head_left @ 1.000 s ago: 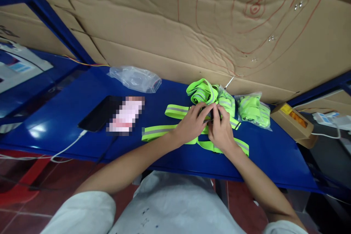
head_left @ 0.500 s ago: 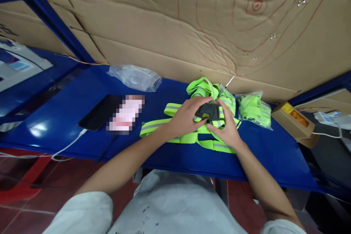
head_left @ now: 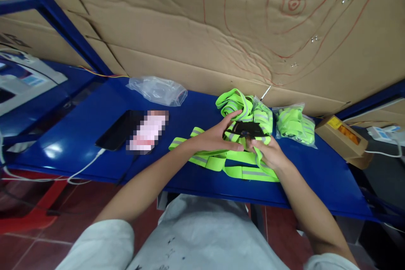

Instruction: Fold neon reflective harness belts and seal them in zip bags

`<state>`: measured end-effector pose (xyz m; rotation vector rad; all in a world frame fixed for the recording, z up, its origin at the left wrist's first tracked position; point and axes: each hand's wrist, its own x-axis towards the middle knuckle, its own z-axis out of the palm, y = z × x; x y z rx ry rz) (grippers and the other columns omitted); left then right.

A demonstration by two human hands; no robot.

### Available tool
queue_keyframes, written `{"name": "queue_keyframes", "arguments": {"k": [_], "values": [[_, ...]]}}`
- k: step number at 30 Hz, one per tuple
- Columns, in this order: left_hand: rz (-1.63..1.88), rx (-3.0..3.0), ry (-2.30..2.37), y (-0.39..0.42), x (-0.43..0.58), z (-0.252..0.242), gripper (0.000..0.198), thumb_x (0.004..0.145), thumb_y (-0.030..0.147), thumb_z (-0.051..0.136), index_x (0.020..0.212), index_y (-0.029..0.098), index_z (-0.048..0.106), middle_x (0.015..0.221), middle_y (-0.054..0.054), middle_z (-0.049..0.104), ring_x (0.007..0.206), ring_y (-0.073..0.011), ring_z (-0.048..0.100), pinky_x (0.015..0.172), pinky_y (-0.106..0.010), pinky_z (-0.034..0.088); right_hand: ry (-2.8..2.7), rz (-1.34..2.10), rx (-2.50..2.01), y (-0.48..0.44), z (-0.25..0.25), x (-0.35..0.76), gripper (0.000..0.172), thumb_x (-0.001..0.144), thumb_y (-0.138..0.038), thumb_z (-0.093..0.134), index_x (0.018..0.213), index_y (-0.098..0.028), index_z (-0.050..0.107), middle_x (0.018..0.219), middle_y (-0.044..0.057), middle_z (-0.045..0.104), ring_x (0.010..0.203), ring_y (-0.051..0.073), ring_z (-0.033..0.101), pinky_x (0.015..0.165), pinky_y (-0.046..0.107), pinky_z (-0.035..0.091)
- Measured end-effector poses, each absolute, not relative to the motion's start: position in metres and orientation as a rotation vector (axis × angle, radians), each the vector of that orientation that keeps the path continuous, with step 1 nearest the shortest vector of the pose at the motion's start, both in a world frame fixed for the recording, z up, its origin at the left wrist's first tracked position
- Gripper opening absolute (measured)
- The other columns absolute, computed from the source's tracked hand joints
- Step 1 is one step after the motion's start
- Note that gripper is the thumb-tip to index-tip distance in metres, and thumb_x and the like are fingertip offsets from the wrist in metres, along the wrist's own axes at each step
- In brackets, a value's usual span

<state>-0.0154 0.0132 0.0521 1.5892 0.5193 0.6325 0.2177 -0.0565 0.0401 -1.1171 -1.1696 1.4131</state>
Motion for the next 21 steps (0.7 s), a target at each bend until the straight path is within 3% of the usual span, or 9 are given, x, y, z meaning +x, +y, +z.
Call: {"name": "queue_keyframes", "arguments": {"k": [3,6,8,11,13,17,21], "values": [[0.605,1.554,0.611,0.011,-0.014,0.057,0.108,0.073,0.043,0.097,0.165,0.025,0.044,0.165,-0.015,0.053,0.156,-0.0343,0.05,0.128,-0.049,0.042,-1.082,1.474,-1.134,-0.058,0.047,0.219,0.056,0.069,-0.062,0.098,0.077,-0.019,0.063,0.075,0.0,0.064,0.07,0.014,0.059,0.068,0.029,0.052],[0.582,1.383,0.608,0.008,-0.01,0.057,0.088,0.066,0.044,0.101,0.144,0.021,0.066,0.138,-0.011,0.073,0.132,-0.0301,0.067,0.115,-0.043,0.052,-1.08,1.61,-1.082,-0.06,0.054,0.223,0.05,0.069,-0.056,0.098,0.087,-0.02,0.069,0.082,0.003,0.068,0.073,0.017,0.063,0.072,0.033,0.056],[0.569,1.256,0.582,0.006,-0.007,0.056,0.077,0.062,0.045,0.104,0.128,0.019,0.075,0.121,-0.008,0.078,0.114,-0.0253,0.071,0.108,-0.039,0.053,-1.084,1.727,-1.032,-0.06,0.056,0.227,0.046,0.069,-0.049,0.098,0.093,-0.02,0.07,0.085,0.003,0.07,0.068,0.017,0.063,0.068,0.034,0.056],[0.569,1.12,0.548,0.004,-0.007,0.056,0.075,0.051,0.042,0.108,0.117,0.019,0.08,0.11,-0.004,0.079,0.104,-0.0209,0.071,0.106,-0.036,0.052,-1.116,1.839,-0.899,-0.06,0.053,0.232,0.047,0.067,-0.044,0.098,0.094,-0.018,0.069,0.081,0.002,0.067,0.055,0.011,0.054,0.056,0.03,0.047],[0.544,1.043,0.53,0.003,-0.009,0.056,0.077,0.047,0.039,0.11,0.115,0.019,0.08,0.106,-0.003,0.078,0.1,-0.0191,0.07,0.102,-0.034,0.052,-1.165,1.866,-0.837,-0.059,0.05,0.234,0.049,0.067,-0.045,0.098,0.095,-0.017,0.069,0.078,0.0,0.064,0.055,0.009,0.049,0.056,0.028,0.042],[0.407,1.011,0.444,0.005,-0.016,0.056,0.077,0.043,0.041,0.112,0.108,0.016,0.079,0.096,-0.002,0.076,0.087,-0.0153,0.066,0.085,-0.029,0.051,-1.285,1.835,-0.866,-0.06,0.05,0.235,0.056,0.067,-0.055,0.097,0.097,-0.018,0.069,0.076,0.002,0.064,0.071,0.016,0.058,0.069,0.031,0.047],[0.286,1.08,0.212,0.012,-0.021,0.056,0.068,0.051,0.053,0.109,0.098,0.014,0.079,0.096,-0.006,0.076,0.092,-0.0179,0.067,0.084,-0.028,0.051,-1.396,1.763,-0.912,-0.062,0.057,0.237,0.057,0.067,-0.066,0.095,0.088,-0.018,0.071,0.076,0.004,0.065,0.083,0.024,0.069,0.086,0.04,0.056]]}}
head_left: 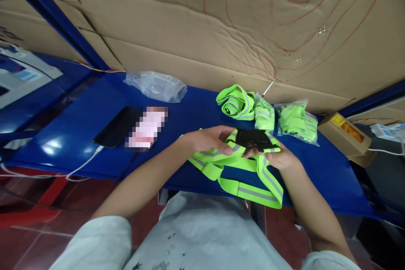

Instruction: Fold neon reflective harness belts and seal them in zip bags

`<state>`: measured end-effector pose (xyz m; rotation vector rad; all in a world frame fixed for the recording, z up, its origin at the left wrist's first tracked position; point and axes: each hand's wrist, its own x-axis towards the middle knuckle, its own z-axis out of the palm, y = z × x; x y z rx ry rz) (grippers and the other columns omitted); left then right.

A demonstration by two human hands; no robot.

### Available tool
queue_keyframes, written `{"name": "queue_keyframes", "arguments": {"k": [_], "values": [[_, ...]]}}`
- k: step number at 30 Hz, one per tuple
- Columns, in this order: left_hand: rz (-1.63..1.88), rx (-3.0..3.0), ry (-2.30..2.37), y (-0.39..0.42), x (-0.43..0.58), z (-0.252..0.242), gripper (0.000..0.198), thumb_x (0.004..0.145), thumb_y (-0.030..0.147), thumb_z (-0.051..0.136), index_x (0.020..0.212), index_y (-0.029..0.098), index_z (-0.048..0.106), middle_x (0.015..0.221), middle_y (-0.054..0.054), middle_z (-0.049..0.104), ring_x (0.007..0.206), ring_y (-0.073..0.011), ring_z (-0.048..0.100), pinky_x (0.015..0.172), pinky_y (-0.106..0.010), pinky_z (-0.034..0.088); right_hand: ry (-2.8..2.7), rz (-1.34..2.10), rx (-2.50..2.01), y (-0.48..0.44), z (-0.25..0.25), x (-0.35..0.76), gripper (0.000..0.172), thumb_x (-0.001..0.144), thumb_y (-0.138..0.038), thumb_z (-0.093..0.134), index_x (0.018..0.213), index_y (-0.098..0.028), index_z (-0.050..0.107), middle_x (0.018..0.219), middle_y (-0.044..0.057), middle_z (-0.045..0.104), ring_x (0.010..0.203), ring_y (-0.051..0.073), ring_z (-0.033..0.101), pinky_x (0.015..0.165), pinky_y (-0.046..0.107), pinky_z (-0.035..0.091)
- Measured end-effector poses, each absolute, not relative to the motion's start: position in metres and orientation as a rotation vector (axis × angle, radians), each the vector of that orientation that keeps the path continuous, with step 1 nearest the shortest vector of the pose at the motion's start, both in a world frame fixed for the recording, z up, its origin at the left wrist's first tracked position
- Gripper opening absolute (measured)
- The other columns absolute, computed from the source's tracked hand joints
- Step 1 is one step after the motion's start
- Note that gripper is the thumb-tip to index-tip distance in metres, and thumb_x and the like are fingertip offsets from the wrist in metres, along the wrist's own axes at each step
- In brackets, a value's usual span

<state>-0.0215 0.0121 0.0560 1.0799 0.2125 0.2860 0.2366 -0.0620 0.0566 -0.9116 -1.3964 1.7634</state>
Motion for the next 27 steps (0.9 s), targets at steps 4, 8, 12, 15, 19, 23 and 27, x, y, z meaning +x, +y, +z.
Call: {"name": "queue_keyframes", "arguments": {"k": [4,8,12,15,19,23,27], "values": [[0.342,1.131,0.328,0.018,-0.026,0.057,0.07,0.05,0.048,0.11,0.105,0.017,0.08,0.096,-0.002,0.075,0.085,-0.0146,0.064,0.078,-0.025,0.05,-1.457,1.571,-1.044,-0.062,0.058,0.238,0.054,0.066,-0.059,0.099,0.094,-0.019,0.076,0.08,0.002,0.069,0.08,0.021,0.068,0.086,0.037,0.057],[0.376,1.165,0.518,0.014,-0.026,0.057,0.081,0.047,0.039,0.11,0.119,0.02,0.078,0.107,-0.003,0.077,0.095,-0.0181,0.068,0.088,-0.029,0.054,-1.284,1.51,-1.081,-0.063,0.052,0.234,0.056,0.062,-0.057,0.103,0.095,-0.022,0.074,0.073,-0.002,0.063,0.071,0.017,0.062,0.073,0.031,0.056],[0.486,1.117,0.627,0.007,-0.016,0.052,0.077,0.048,0.037,0.11,0.116,0.018,0.079,0.105,-0.003,0.078,0.1,-0.02,0.07,0.097,-0.033,0.053,-1.269,1.64,-0.986,-0.062,0.046,0.229,0.051,0.073,-0.059,0.097,0.096,-0.02,0.074,0.075,0.0,0.067,0.07,0.015,0.063,0.067,0.029,0.055],[0.486,1.143,0.504,0.008,-0.012,0.049,0.058,0.06,0.04,0.106,0.105,0.016,0.079,0.097,-0.004,0.078,0.089,-0.0167,0.071,0.091,-0.031,0.055,-1.292,1.706,-0.959,-0.062,0.046,0.228,0.044,0.082,-0.054,0.092,0.103,-0.019,0.075,0.087,0.004,0.074,0.076,0.017,0.068,0.075,0.032,0.059],[0.381,1.086,0.445,0.009,-0.016,0.053,0.066,0.064,0.042,0.105,0.116,0.016,0.075,0.089,-0.005,0.078,0.079,-0.0167,0.073,0.078,-0.029,0.058,-1.252,1.788,-0.95,-0.061,0.053,0.226,0.043,0.083,-0.055,0.09,0.089,-0.018,0.07,0.066,-0.001,0.062,0.06,0.014,0.058,0.063,0.031,0.054],[0.338,0.976,0.444,0.006,-0.024,0.058,0.087,0.055,0.04,0.109,0.129,0.019,0.07,0.088,-0.003,0.077,0.077,-0.0153,0.072,0.073,-0.025,0.056,-1.168,1.76,-0.965,-0.061,0.06,0.226,0.055,0.071,-0.062,0.095,0.085,-0.019,0.065,0.064,-0.005,0.049,0.059,0.011,0.043,0.057,0.028,0.042],[0.365,0.942,0.345,0.005,-0.021,0.058,0.08,0.052,0.046,0.109,0.118,0.02,0.071,0.1,-0.003,0.073,0.087,-0.0162,0.071,0.074,-0.024,0.055,-1.319,1.676,-0.937,-0.062,0.062,0.232,0.063,0.067,-0.072,0.092,0.072,-0.021,0.056,0.064,-0.002,0.047,0.064,0.014,0.046,0.061,0.031,0.042]]}}
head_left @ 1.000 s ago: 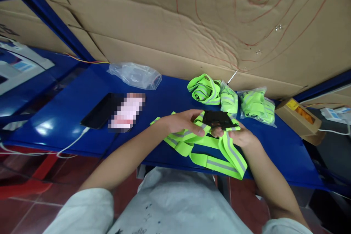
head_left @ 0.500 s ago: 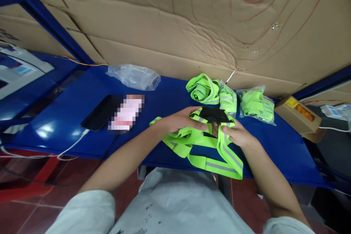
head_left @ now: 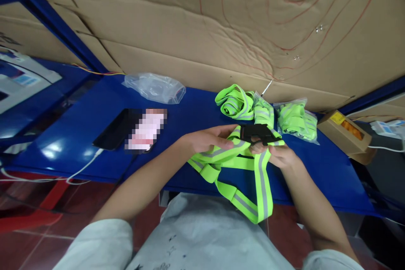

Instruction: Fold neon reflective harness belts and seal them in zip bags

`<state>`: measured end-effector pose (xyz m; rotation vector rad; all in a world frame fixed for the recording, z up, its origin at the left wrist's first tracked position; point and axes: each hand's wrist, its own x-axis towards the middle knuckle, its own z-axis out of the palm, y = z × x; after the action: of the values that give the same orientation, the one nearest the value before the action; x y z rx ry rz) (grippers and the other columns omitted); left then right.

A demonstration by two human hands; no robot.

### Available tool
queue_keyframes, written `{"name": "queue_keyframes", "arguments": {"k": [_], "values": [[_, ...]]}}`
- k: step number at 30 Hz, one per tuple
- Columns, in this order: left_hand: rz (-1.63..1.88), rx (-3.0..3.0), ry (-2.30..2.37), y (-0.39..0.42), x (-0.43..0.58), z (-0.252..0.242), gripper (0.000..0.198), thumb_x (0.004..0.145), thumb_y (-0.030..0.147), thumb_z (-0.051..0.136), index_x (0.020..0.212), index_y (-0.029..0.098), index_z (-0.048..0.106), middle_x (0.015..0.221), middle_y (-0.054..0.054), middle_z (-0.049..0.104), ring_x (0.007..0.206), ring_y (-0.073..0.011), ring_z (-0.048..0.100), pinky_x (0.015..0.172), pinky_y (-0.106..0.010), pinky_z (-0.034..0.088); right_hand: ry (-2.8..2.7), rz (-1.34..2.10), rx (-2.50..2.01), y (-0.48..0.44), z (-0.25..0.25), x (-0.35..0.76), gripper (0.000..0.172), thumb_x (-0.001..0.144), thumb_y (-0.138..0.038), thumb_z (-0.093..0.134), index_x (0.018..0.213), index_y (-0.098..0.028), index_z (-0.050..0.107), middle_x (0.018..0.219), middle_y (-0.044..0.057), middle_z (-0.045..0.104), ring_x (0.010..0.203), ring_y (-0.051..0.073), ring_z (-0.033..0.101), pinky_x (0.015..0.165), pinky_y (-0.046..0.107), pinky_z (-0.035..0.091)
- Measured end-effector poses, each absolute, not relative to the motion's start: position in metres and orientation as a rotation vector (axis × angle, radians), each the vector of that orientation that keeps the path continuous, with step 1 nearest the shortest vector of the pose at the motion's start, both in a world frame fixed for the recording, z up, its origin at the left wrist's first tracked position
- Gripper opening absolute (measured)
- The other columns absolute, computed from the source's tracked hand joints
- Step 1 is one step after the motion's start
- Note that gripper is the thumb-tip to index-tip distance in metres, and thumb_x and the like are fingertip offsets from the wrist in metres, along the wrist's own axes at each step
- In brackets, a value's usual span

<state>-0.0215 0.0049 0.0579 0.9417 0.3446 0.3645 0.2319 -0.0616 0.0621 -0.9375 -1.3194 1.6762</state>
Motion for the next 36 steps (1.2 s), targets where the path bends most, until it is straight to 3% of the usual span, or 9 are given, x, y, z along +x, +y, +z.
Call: {"name": "queue_keyframes", "arguments": {"k": [3,7,13,18,23,26,28,32,36], "values": [[0.397,1.035,0.342,0.006,-0.02,0.059,0.064,0.059,0.045,0.107,0.101,0.018,0.066,0.088,0.002,0.064,0.076,-0.0099,0.06,0.064,-0.019,0.045,-1.347,1.69,-0.937,-0.062,0.058,0.236,0.06,0.066,-0.069,0.094,0.072,-0.021,0.058,0.057,-0.005,0.04,0.055,0.011,0.038,0.053,0.029,0.033],[0.299,1.173,0.313,0.011,-0.026,0.064,0.072,0.056,0.048,0.108,0.108,0.019,0.066,0.091,0.003,0.064,0.081,-0.0112,0.059,0.069,-0.02,0.047,-1.311,1.724,-0.93,-0.064,0.052,0.236,0.056,0.064,-0.063,0.098,0.085,-0.02,0.068,0.053,-0.009,0.036,0.047,0.007,0.028,0.048,0.027,0.026],[0.231,1.226,0.343,0.019,-0.033,0.063,0.077,0.066,0.077,0.093,0.106,0.017,0.068,0.102,-0.002,0.07,0.094,-0.016,0.063,0.079,-0.024,0.05,-1.252,1.782,-0.86,-0.061,0.055,0.237,0.053,0.064,-0.057,0.098,0.074,-0.021,0.061,0.049,-0.012,0.028,0.042,0.005,0.021,0.043,0.026,0.02],[0.34,1.489,0.454,0.019,-0.029,0.065,0.045,0.076,0.04,0.092,0.098,0.019,0.06,0.094,0.002,0.064,0.083,-0.0128,0.059,0.074,-0.023,0.046,-1.224,1.777,-0.807,-0.056,0.058,0.239,0.055,0.067,-0.059,0.096,0.075,-0.022,0.056,0.049,-0.013,0.025,0.042,0.006,0.017,0.043,0.027,0.017],[0.572,2.147,0.856,0.01,-0.016,0.056,0.031,0.092,0.025,0.069,0.121,0.017,0.062,0.121,-0.011,0.069,0.113,-0.0276,0.065,0.101,-0.041,0.051,-1.208,1.734,-0.765,-0.051,0.055,0.241,0.057,0.072,-0.059,0.093,0.068,-0.023,0.049,0.05,-0.012,0.023,0.043,0.006,0.018,0.043,0.028,0.017],[0.687,2.297,0.9,0.013,-0.015,0.047,0.05,0.089,0.011,0.056,0.138,0.015,0.062,0.145,-0.018,0.065,0.14,-0.0349,0.057,0.122,-0.054,0.041,-1.198,1.699,-0.754,-0.048,0.055,0.243,0.063,0.076,-0.058,0.09,0.06,-0.023,0.041,0.05,-0.01,0.02,0.043,0.006,0.018,0.044,0.03,0.017],[0.705,2.086,0.657,0.017,-0.017,0.044,0.061,0.088,0.015,0.059,0.149,0.018,0.059,0.155,-0.015,0.062,0.147,-0.0321,0.055,0.126,-0.05,0.04,-1.196,1.676,-0.757,-0.047,0.055,0.243,0.065,0.078,-0.057,0.089,0.057,-0.022,0.038,0.051,-0.009,0.02,0.043,0.007,0.019,0.045,0.03,0.016],[0.597,1.448,0.348,0.022,-0.019,0.045,0.076,0.071,0.02,0.073,0.147,0.024,0.065,0.157,-0.007,0.066,0.143,-0.0303,0.061,0.115,-0.038,0.05,-1.197,1.64,-0.786,-0.048,0.054,0.238,0.067,0.078,-0.061,0.089,0.06,-0.022,0.038,0.053,-0.009,0.021,0.045,0.008,0.019,0.046,0.029,0.018],[0.599,0.988,0.427,0.016,-0.014,0.052,0.063,0.065,0.027,0.069,0.126,0.017,0.078,0.12,-0.008,0.082,0.1,-0.0254,0.074,0.086,-0.031,0.053,-1.205,1.612,-0.837,-0.052,0.056,0.23,0.065,0.079,-0.067,0.089,0.066,-0.023,0.042,0.056,-0.009,0.025,0.049,0.008,0.021,0.049,0.028,0.02]]}}
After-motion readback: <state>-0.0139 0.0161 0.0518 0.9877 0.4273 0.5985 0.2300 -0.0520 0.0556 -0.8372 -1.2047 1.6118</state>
